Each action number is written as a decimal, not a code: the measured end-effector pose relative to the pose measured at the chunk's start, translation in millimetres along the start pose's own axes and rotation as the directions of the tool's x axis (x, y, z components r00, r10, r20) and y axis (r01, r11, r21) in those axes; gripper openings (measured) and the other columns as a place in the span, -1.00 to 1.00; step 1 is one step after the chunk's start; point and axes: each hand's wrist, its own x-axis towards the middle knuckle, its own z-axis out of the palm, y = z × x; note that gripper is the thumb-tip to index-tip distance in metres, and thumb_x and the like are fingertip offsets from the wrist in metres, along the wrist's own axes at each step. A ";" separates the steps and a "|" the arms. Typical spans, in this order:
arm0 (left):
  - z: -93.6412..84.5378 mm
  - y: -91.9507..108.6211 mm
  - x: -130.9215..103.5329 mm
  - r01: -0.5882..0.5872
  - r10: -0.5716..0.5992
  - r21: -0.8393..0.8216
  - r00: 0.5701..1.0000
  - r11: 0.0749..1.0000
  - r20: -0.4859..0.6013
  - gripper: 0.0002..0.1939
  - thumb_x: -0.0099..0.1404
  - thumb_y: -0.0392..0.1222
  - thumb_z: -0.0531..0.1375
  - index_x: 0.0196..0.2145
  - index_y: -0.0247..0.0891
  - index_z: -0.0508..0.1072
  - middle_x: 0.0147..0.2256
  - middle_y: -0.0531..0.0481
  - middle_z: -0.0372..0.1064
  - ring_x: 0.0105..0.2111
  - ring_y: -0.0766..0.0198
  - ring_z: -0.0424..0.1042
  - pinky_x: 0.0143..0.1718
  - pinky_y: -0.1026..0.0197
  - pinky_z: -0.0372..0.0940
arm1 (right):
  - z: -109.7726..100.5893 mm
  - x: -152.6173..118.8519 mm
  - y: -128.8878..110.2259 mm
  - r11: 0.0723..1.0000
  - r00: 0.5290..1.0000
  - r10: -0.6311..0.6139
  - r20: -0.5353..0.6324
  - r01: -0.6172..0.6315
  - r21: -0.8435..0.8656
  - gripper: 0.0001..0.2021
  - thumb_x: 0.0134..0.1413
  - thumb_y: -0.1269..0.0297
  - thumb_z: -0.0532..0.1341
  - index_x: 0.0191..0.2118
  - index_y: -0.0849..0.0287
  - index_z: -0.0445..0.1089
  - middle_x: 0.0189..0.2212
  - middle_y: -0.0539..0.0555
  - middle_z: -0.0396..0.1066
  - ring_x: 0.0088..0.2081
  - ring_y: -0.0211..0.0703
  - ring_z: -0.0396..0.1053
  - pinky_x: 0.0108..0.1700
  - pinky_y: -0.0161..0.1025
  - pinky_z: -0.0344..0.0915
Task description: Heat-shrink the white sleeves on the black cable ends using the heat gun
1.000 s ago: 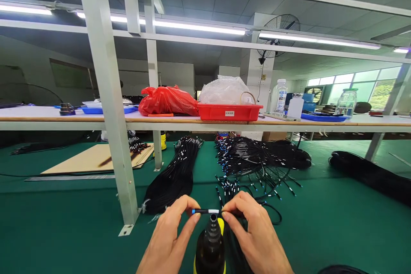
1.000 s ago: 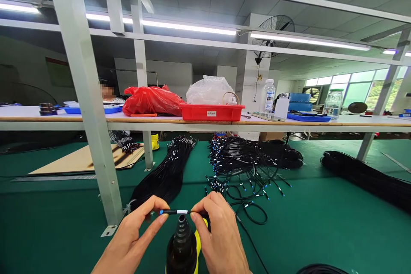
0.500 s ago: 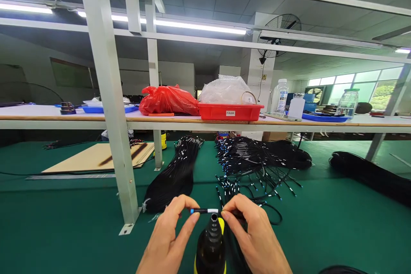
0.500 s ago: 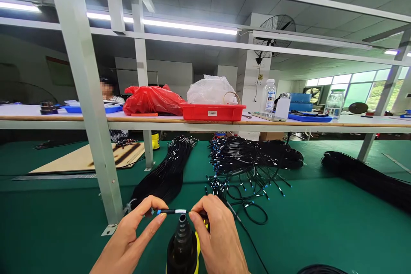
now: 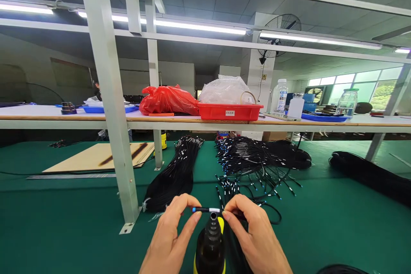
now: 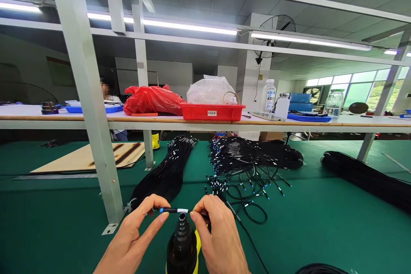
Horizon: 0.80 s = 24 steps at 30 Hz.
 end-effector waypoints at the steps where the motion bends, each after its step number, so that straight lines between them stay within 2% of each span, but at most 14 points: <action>1: 0.2 -0.1 -0.1 -0.003 0.003 0.000 1.000 1.000 0.001 -0.67 0.39 0.15 -0.07 -0.21 -0.08 0.32 -0.24 0.05 0.34 -0.24 0.18 0.32 -0.28 0.25 0.25 | 0.0 0.1 -0.4 1.000 1.000 -0.001 -0.005 0.001 -0.007 -0.78 0.28 0.25 0.06 -0.41 0.12 0.27 -0.42 -0.03 0.35 -0.35 -0.21 0.30 -0.29 -0.31 0.16; 4: 2.5 -0.9 1.0 -0.030 0.030 0.011 0.999 0.999 -0.013 -0.68 0.39 0.15 -0.07 -0.24 -0.08 0.32 -0.28 0.05 0.33 -0.24 0.18 0.32 -0.25 0.23 0.25 | -0.6 -0.4 -0.7 0.999 1.000 -0.012 -0.022 0.011 -0.042 -0.77 0.29 0.24 0.06 -0.42 0.12 0.26 -0.42 -0.03 0.35 -0.36 -0.20 0.29 -0.30 -0.30 0.14; 6: 4.5 -1.4 2.4 -0.040 0.041 0.024 0.999 0.999 -0.030 -0.64 0.40 0.15 -0.10 -0.34 -0.11 0.30 -0.34 0.07 0.30 -0.28 0.19 0.31 -0.23 0.22 0.23 | -1.4 -1.0 -0.1 0.996 0.999 -0.030 -0.036 0.027 -0.080 -0.70 0.32 0.19 0.03 -0.46 0.12 0.25 -0.47 -0.04 0.34 -0.39 -0.20 0.26 -0.33 -0.30 0.11; 11: 5.9 -2.0 3.1 -0.017 0.019 0.054 0.999 0.998 -0.046 -0.50 0.41 0.18 -0.17 -0.55 -0.17 0.13 -0.48 0.10 0.18 -0.41 0.24 0.25 -0.22 0.18 0.21 | -1.8 -1.7 2.6 0.986 0.997 -0.068 -0.033 0.062 -0.157 -0.58 0.36 0.14 -0.05 -0.55 0.14 0.19 -0.58 -0.06 0.27 -0.47 -0.22 0.19 -0.37 -0.29 0.04; 14: 5.3 -2.1 1.6 -0.026 0.028 0.052 0.999 0.998 -0.034 -0.54 0.40 0.17 -0.14 -0.50 -0.17 0.20 -0.44 0.08 0.24 -0.37 0.22 0.28 -0.17 0.15 0.23 | 0.4 -2.3 2.7 0.994 0.999 -0.045 -0.025 0.042 -0.102 -0.62 0.35 0.14 -0.02 -0.51 0.13 0.20 -0.52 -0.05 0.29 -0.44 -0.22 0.21 -0.37 -0.30 0.07; 18: 3.3 0.1 0.8 -0.048 0.050 0.028 0.996 0.998 -0.070 -0.69 0.40 0.11 -0.06 -0.26 -0.11 0.32 -0.23 0.01 0.35 -0.17 0.16 0.33 -0.12 0.15 0.27 | 3.1 -2.5 -1.9 1.000 0.999 -0.024 -0.042 0.024 -0.009 -0.70 0.32 0.15 0.03 -0.43 0.13 0.26 -0.45 -0.03 0.34 -0.38 -0.21 0.27 -0.33 -0.31 0.14; 20: -0.7 2.7 -0.4 -0.053 0.055 0.021 0.991 0.998 -0.124 -0.71 0.39 0.10 -0.04 -0.21 -0.10 0.33 -0.18 -0.01 0.36 -0.13 0.14 0.34 -0.10 0.16 0.28 | 3.4 0.5 -2.4 0.999 0.995 -0.016 -0.096 0.019 0.027 -0.70 0.33 0.14 0.02 -0.41 0.13 0.30 -0.45 -0.03 0.36 -0.40 -0.22 0.28 -0.34 -0.30 0.16; 22: -7.1 5.0 -4.4 -0.052 0.053 0.011 0.979 0.999 -0.199 -0.70 0.36 0.13 0.00 -0.20 -0.10 0.35 -0.20 0.00 0.39 -0.14 0.14 0.36 -0.13 0.19 0.31 | 3.4 6.4 4.7 0.999 0.977 -0.005 -0.211 0.014 0.042 -0.67 0.34 0.13 -0.02 -0.37 0.12 0.35 -0.42 -0.01 0.39 -0.37 -0.19 0.32 -0.31 -0.28 0.21; 24: -12.9 5.3 -12.1 -0.042 0.044 0.014 0.952 0.999 -0.303 -0.67 0.33 0.18 0.05 -0.22 -0.10 0.39 -0.26 0.03 0.42 -0.22 0.15 0.40 -0.22 0.24 0.35 | 4.0 13.4 24.2 1.000 0.939 -0.004 -0.344 0.005 0.001 -0.66 0.36 0.14 -0.07 -0.21 0.13 0.41 -0.26 0.07 0.43 -0.22 -0.13 0.36 -0.17 -0.22 0.28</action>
